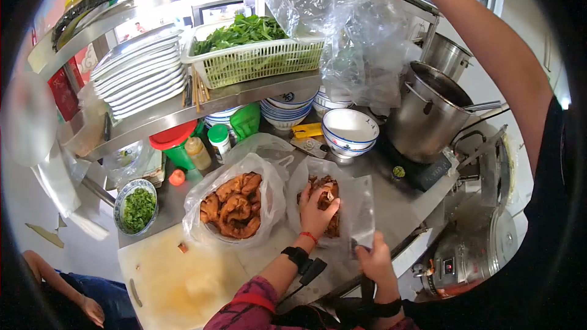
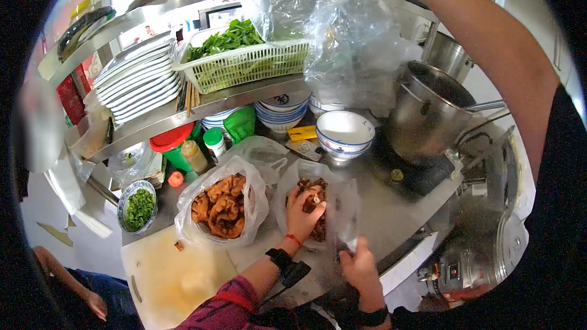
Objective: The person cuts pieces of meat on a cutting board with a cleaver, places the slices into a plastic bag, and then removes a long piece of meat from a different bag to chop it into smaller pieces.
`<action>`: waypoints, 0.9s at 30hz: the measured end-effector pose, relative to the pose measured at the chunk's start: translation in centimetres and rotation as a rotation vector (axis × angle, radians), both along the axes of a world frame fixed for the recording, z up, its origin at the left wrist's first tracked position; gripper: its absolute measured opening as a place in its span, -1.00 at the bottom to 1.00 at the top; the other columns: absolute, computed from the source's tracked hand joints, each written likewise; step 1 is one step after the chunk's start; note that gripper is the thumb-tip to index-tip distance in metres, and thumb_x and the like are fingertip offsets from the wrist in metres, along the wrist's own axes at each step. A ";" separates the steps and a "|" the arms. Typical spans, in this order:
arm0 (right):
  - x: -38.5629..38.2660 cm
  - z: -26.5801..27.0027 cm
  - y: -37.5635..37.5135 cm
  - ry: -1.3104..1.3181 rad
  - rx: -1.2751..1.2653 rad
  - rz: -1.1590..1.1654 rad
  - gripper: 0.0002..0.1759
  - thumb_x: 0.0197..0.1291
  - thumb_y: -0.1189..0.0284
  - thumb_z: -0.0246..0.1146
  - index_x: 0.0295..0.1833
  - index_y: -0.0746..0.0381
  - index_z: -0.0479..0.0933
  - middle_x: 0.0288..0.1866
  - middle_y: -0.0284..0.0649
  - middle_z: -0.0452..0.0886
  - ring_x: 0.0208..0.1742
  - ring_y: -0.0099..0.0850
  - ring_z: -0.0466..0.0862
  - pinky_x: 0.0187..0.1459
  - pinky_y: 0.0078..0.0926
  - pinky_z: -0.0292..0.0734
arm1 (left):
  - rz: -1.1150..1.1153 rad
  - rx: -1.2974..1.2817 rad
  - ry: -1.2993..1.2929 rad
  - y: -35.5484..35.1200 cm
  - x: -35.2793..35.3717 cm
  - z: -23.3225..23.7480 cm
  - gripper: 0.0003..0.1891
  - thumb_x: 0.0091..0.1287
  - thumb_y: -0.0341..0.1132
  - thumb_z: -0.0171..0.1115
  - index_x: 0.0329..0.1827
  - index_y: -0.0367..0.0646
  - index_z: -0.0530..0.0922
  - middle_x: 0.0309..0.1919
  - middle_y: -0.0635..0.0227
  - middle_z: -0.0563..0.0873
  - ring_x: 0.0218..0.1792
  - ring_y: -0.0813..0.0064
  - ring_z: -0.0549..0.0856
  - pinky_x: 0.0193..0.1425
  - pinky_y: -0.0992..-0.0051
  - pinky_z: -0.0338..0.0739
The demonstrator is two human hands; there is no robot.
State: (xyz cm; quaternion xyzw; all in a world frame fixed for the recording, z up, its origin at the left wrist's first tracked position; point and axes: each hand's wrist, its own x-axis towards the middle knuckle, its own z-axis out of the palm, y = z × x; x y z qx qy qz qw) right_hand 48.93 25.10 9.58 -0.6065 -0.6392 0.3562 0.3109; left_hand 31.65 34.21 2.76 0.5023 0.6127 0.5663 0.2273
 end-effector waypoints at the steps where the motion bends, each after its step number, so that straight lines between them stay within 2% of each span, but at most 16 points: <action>1: 0.1 0.6 0.5 0.011 -0.008 0.013 -0.63 0.09 0.50 0.19 0.01 0.32 0.28 -0.47 0.10 0.57 -0.42 -0.02 0.65 -0.42 -0.22 0.52 | 0.028 0.028 0.047 0.1 -0.1 -0.2 -0.47 0.05 -0.20 0.38 0.10 -0.13 0.49 0.24 -0.03 0.32 0.24 -0.01 0.33 0.29 0.20 0.25; 3: -0.2 2.2 1.3 0.130 -0.044 -0.048 -0.64 0.11 0.54 0.18 0.03 0.32 0.29 -0.50 -0.11 0.55 -0.54 -0.34 0.60 -0.55 -0.38 0.46 | 0.004 0.076 0.065 0.2 -0.6 -0.2 -0.51 0.06 -0.24 0.36 0.09 -0.12 0.49 0.24 -0.01 0.32 0.24 -0.02 0.33 0.30 0.21 0.25; 4: -0.2 2.2 1.5 0.134 -0.057 -0.024 -0.64 0.11 0.54 0.18 0.03 0.32 0.29 -0.50 -0.11 0.55 -0.54 -0.34 0.60 -0.55 -0.38 0.46 | -0.029 0.129 0.066 -0.5 -1.1 0.8 -0.54 0.07 -0.28 0.34 0.07 -0.11 0.50 0.24 0.01 0.32 0.24 -0.02 0.33 0.30 0.22 0.25; 5: -0.2 2.1 1.7 0.243 -0.042 -0.009 -0.64 0.12 0.55 0.17 0.04 0.32 0.29 -0.47 -0.18 0.54 -0.55 -0.44 0.56 -0.59 -0.45 0.43 | -0.082 0.175 0.064 -1.6 -1.6 1.7 -0.62 0.11 -0.36 0.28 0.03 -0.13 0.53 0.17 0.06 0.43 0.10 0.08 0.50 0.10 0.33 0.46; 8: -1.3 2.1 0.9 0.474 -0.033 0.036 -0.61 0.11 0.65 0.13 0.08 0.27 0.27 -0.45 -0.25 0.51 -0.70 -0.59 0.41 -0.72 -0.63 0.33 | -0.246 0.320 0.226 -8.0 -5.1 4.1 -0.67 0.10 -0.41 0.29 -0.03 -0.14 0.55 0.02 0.08 0.53 -0.02 0.13 0.57 -0.02 0.39 0.51; 9: -0.8 0.4 0.6 0.420 0.024 0.061 -0.57 0.10 0.65 0.14 0.11 0.28 0.25 -0.40 -0.23 0.52 -0.72 -0.59 0.39 -0.74 -0.65 0.31 | -0.272 0.357 0.241 -10.7 -7.0 4.4 -0.69 0.09 -0.44 0.29 -0.06 -0.15 0.56 -0.06 0.12 0.56 -0.07 0.16 0.58 -0.04 0.39 0.51; 10: -3.4 3.7 -1.0 0.604 -0.052 0.055 -0.59 0.09 0.61 0.18 0.08 0.32 0.28 -0.35 -0.25 0.53 -0.65 -0.61 0.42 -0.70 -0.67 0.32 | -0.300 0.396 0.259 -13.7 -9.4 4.3 -0.71 0.09 -0.47 0.29 -0.09 -0.15 0.56 -0.14 0.15 0.59 -0.11 0.18 0.59 -0.06 0.39 0.51; 12: -5.2 3.8 -3.0 0.619 -0.067 0.012 -0.58 0.05 0.62 0.19 0.06 0.33 0.29 -0.39 -0.25 0.52 -0.67 -0.58 0.40 -0.70 -0.65 0.31 | -0.230 0.327 0.284 -19.8 -15.2 2.5 -0.75 0.09 -0.52 0.26 -0.14 -0.18 0.56 -0.19 0.18 0.59 -0.14 0.20 0.59 -0.08 0.38 0.50; 14: -6.8 3.8 -4.8 0.690 -0.127 0.070 -0.57 0.02 0.62 0.21 0.05 0.33 0.30 -0.43 -0.25 0.51 -0.70 -0.56 0.39 -0.69 -0.62 0.33 | 0.058 0.272 0.340 -24.0 -20.8 2.2 -0.87 0.10 -0.55 0.20 -0.29 -0.20 0.53 -0.21 0.19 0.61 -0.20 0.19 0.61 -0.11 0.33 0.51; 16: -7.9 3.3 -6.2 0.648 -0.156 0.098 -0.56 0.00 0.64 0.21 0.04 0.35 0.29 -0.42 -0.22 0.52 -0.70 -0.54 0.40 -0.68 -0.60 0.35 | 0.374 -0.048 0.411 -25.0 -25.6 1.9 -0.85 0.14 -0.47 0.18 -0.22 -0.17 0.54 -0.13 0.19 0.60 -0.19 0.20 0.61 -0.12 0.31 0.51; 17: -8.8 3.0 -6.9 0.597 -0.163 0.124 -0.57 -0.01 0.65 0.21 0.03 0.35 0.30 -0.41 -0.20 0.52 -0.69 -0.53 0.42 -0.67 -0.59 0.36 | 0.376 -0.023 0.424 -25.0 -27.5 1.0 -0.85 0.14 -0.47 0.18 -0.22 -0.17 0.54 -0.13 0.19 0.60 -0.19 0.20 0.61 -0.12 0.31 0.51; 19: -10.4 2.1 -7.8 0.600 -0.189 0.184 -0.60 -0.03 0.68 0.19 -0.01 0.37 0.32 -0.39 -0.17 0.55 -0.66 -0.50 0.47 -0.66 -0.56 0.38 | 0.343 -0.206 1.008 -24.8 -30.9 -1.9 -0.79 0.19 -0.35 0.13 -0.12 -0.15 0.53 -0.04 0.17 0.57 -0.16 0.16 0.61 -0.10 0.28 0.52; 20: -11.0 1.2 -8.0 0.626 -0.198 0.235 -0.52 -0.01 0.64 0.19 0.09 0.36 0.26 -0.33 -0.14 0.55 -0.69 -0.53 0.46 -0.73 -0.61 0.37 | 0.352 -0.170 1.029 -24.7 -32.0 -3.4 -0.79 0.19 -0.35 0.13 -0.12 -0.15 0.53 -0.04 0.17 0.57 -0.16 0.16 0.61 -0.10 0.28 0.52; 22: -12.4 0.8 -9.1 0.701 -0.140 0.209 -0.52 -0.01 0.62 0.21 0.08 0.35 0.27 -0.35 -0.13 0.55 -0.69 -0.52 0.46 -0.73 -0.62 0.36 | 0.031 -0.217 1.195 -25.3 -33.0 -6.7 -0.71 0.22 -0.24 0.10 -0.03 -0.14 0.50 0.03 0.17 0.53 -0.16 0.17 0.60 -0.08 0.25 0.52; 23: -12.7 1.2 -9.4 0.710 -0.121 0.201 -0.52 -0.01 0.62 0.21 0.08 0.35 0.27 -0.35 -0.13 0.55 -0.69 -0.52 0.46 -0.73 -0.62 0.36 | 0.027 -0.197 1.206 -25.5 -33.0 -7.3 -0.71 0.22 -0.24 0.10 -0.03 -0.14 0.50 0.03 0.17 0.53 -0.16 0.17 0.60 -0.08 0.25 0.52; 27: -11.5 2.6 -10.4 0.607 -0.194 0.141 -0.58 -0.01 0.66 0.19 0.02 0.36 0.30 -0.40 -0.15 0.55 -0.68 -0.54 0.47 -0.70 -0.60 0.36 | -0.048 -0.452 0.683 -26.0 -32.1 -4.8 -0.74 0.17 -0.32 0.16 -0.09 -0.17 0.55 -0.07 0.11 0.58 -0.17 0.21 0.62 -0.07 0.29 0.54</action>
